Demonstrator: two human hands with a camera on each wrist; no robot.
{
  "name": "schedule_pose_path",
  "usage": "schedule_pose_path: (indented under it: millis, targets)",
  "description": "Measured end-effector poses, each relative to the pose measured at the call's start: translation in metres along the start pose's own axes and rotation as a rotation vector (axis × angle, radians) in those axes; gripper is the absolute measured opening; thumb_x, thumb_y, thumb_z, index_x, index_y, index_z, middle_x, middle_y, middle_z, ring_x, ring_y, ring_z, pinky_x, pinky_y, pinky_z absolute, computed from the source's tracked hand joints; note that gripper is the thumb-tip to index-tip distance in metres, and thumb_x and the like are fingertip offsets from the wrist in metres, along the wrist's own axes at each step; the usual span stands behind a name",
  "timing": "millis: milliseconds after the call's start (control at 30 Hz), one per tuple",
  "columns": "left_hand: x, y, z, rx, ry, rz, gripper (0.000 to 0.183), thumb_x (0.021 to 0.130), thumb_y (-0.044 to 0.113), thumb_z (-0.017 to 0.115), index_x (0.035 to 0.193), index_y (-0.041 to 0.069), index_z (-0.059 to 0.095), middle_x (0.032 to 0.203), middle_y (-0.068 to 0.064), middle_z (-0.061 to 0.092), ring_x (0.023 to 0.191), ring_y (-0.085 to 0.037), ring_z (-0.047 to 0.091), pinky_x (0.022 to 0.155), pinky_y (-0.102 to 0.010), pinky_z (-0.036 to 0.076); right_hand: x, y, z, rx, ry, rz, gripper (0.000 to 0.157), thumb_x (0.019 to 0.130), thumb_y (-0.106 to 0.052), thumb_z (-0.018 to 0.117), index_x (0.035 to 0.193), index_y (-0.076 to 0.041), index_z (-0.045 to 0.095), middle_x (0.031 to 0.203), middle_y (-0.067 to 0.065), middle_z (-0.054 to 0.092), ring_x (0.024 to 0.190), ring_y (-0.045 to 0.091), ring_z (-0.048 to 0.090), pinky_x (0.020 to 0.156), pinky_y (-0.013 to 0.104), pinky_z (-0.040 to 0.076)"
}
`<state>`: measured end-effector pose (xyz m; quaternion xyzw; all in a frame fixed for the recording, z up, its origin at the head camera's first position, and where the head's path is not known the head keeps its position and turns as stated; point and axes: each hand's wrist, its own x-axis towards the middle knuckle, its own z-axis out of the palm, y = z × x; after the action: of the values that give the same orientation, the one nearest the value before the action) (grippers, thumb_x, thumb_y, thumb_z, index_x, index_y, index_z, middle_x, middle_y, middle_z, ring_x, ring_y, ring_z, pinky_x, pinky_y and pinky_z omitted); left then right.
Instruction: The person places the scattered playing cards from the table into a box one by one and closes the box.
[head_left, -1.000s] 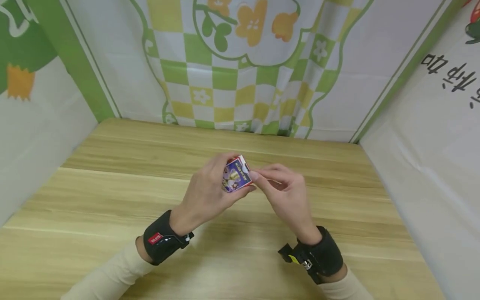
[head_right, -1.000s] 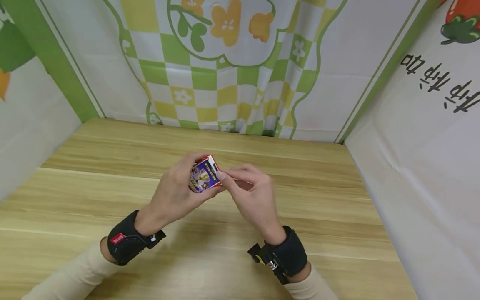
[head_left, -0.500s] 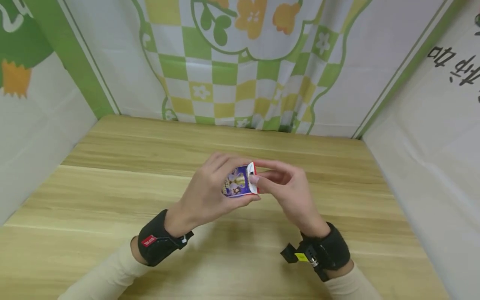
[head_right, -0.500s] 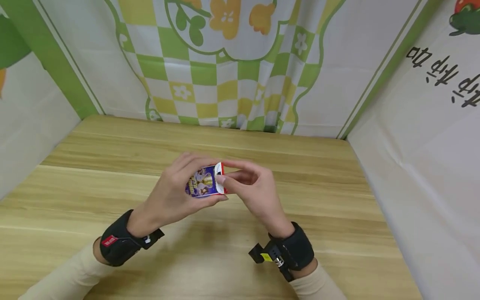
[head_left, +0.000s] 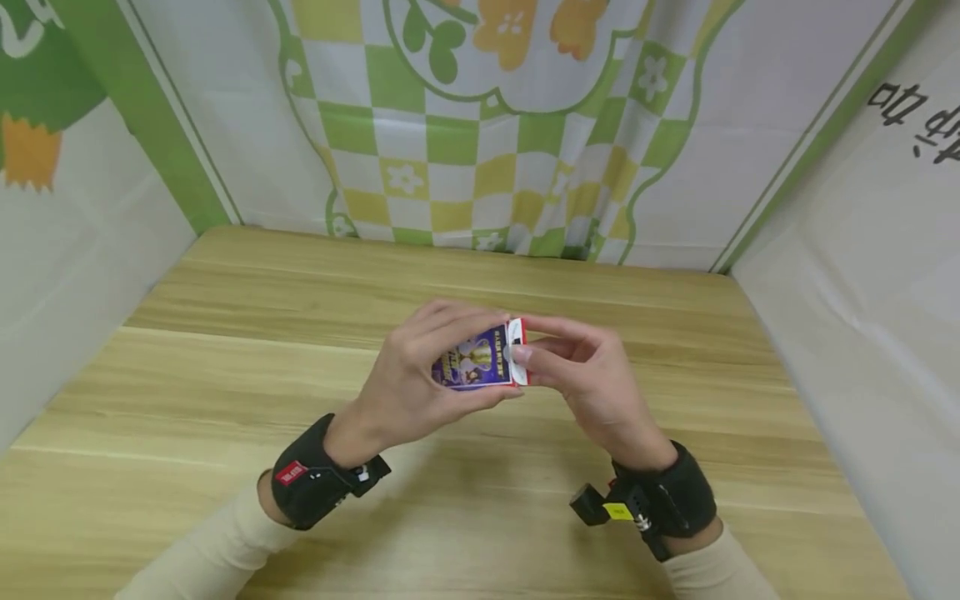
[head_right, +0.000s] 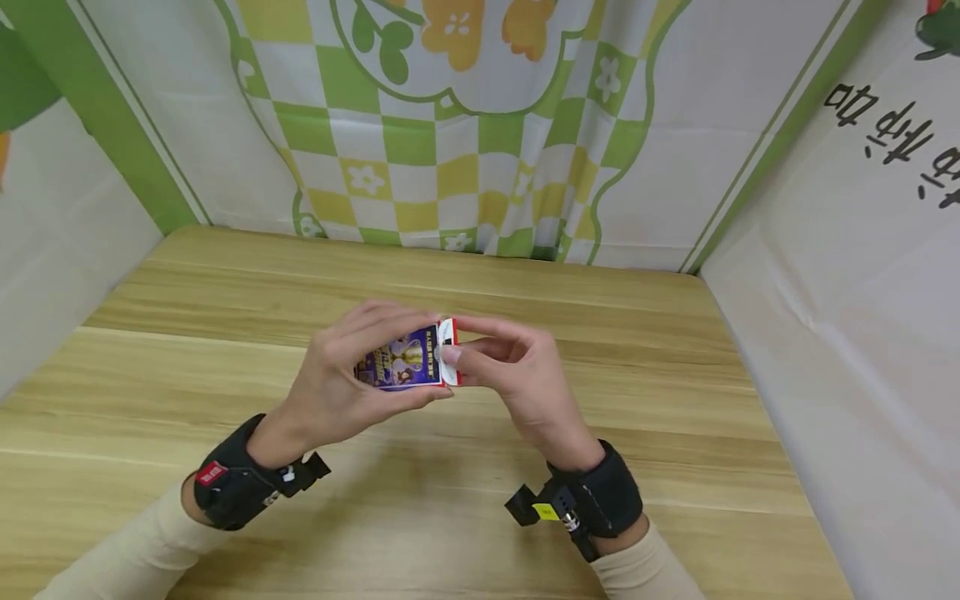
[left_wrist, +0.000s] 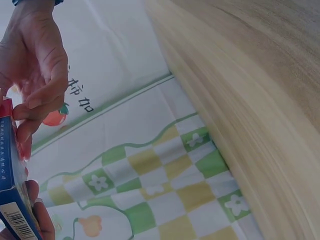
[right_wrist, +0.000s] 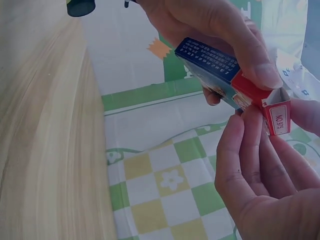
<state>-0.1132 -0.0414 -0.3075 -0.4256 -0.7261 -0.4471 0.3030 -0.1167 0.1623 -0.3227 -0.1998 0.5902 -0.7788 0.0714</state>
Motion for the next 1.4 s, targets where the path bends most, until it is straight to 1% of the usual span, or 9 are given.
schedule_pose_path:
  millis: [100, 233, 467, 667, 1100, 1167, 1300, 1367, 1400]
  targets:
    - [0.005, 0.008, -0.003, -0.017, 0.002, 0.0, 0.059, 0.056, 0.012, 0.089, 0.108, -0.003, 0.065, 0.101, -0.017, 0.068, 0.095, -0.026, 0.056, 0.073, -0.043, 0.051, 0.0, 0.0, -0.001, 0.013, -0.005, 0.002, 0.034, 0.086, 0.008, 0.062, 0.12, 0.004, 0.059, 0.103, 0.022, 0.067, 0.092, 0.038, 0.061, 0.073, 0.037, 0.057]
    - [0.008, 0.013, -0.005, -0.024, 0.005, -0.004, 0.06, 0.051, 0.007, 0.089, 0.105, -0.006, 0.065, 0.099, -0.019, 0.068, 0.093, -0.027, 0.056, 0.072, -0.043, 0.051, 0.0, -0.002, 0.0, 0.032, -0.002, 0.017, 0.035, 0.086, 0.009, 0.062, 0.12, 0.005, 0.059, 0.104, 0.023, 0.067, 0.093, 0.037, 0.061, 0.073, 0.036, 0.057]
    - [0.008, 0.013, -0.005, -0.031, 0.022, -0.006, 0.06, 0.051, 0.006, 0.089, 0.105, -0.007, 0.065, 0.1, -0.02, 0.068, 0.095, -0.028, 0.056, 0.072, -0.043, 0.051, 0.0, -0.004, 0.0, 0.076, 0.016, 0.059, 0.036, 0.085, 0.009, 0.062, 0.12, 0.005, 0.059, 0.104, 0.02, 0.067, 0.093, 0.035, 0.062, 0.073, 0.034, 0.056]
    - [0.006, 0.012, -0.005, -0.039, 0.025, -0.021, 0.06, 0.052, 0.006, 0.089, 0.105, -0.006, 0.065, 0.1, -0.02, 0.069, 0.095, -0.027, 0.055, 0.071, -0.042, 0.051, 0.001, -0.004, 0.0, 0.09, 0.017, 0.071, 0.036, 0.085, 0.009, 0.063, 0.121, 0.006, 0.058, 0.106, 0.021, 0.066, 0.094, 0.035, 0.061, 0.073, 0.033, 0.056]
    - [0.007, 0.012, -0.004, -0.042, 0.008, 0.015, 0.06, 0.054, 0.007, 0.088, 0.107, -0.006, 0.064, 0.101, -0.019, 0.068, 0.094, -0.027, 0.055, 0.071, -0.043, 0.051, -0.001, -0.005, -0.001, 0.031, 0.014, 0.059, 0.035, 0.084, 0.008, 0.065, 0.119, 0.004, 0.059, 0.096, 0.017, 0.068, 0.088, 0.032, 0.062, 0.071, 0.034, 0.057]
    - [0.006, 0.012, -0.004, -0.044, 0.0, 0.016, 0.059, 0.055, 0.007, 0.088, 0.107, -0.006, 0.064, 0.101, -0.02, 0.068, 0.094, -0.027, 0.055, 0.07, -0.043, 0.051, -0.001, -0.006, -0.001, -0.002, 0.014, 0.051, 0.035, 0.084, 0.008, 0.065, 0.118, 0.004, 0.059, 0.096, 0.017, 0.068, 0.088, 0.033, 0.062, 0.071, 0.034, 0.057]
    - [0.004, 0.009, -0.003, -0.054, -0.015, 0.024, 0.058, 0.057, 0.008, 0.088, 0.109, -0.005, 0.065, 0.102, -0.019, 0.069, 0.094, -0.027, 0.055, 0.071, -0.043, 0.051, -0.002, -0.006, -0.001, -0.115, 0.014, 0.019, 0.036, 0.082, 0.005, 0.069, 0.117, 0.002, 0.06, 0.094, 0.018, 0.069, 0.085, 0.036, 0.063, 0.071, 0.037, 0.057]
    - [0.002, 0.007, -0.001, -0.063, -0.022, 0.031, 0.057, 0.059, 0.011, 0.088, 0.109, -0.003, 0.065, 0.103, -0.017, 0.069, 0.096, -0.027, 0.056, 0.073, -0.043, 0.05, -0.002, -0.005, -0.002, -0.108, -0.006, 0.04, 0.037, 0.081, 0.004, 0.07, 0.116, 0.001, 0.059, 0.094, 0.018, 0.068, 0.083, 0.035, 0.064, 0.07, 0.037, 0.057]
    - [0.002, 0.006, -0.001, -0.075, -0.028, 0.038, 0.057, 0.059, 0.011, 0.088, 0.11, -0.003, 0.065, 0.104, -0.017, 0.069, 0.096, -0.026, 0.056, 0.074, -0.043, 0.049, -0.001, -0.004, -0.003, -0.072, -0.032, 0.071, 0.036, 0.081, 0.004, 0.07, 0.116, 0.001, 0.059, 0.094, 0.017, 0.067, 0.083, 0.034, 0.063, 0.07, 0.036, 0.057]
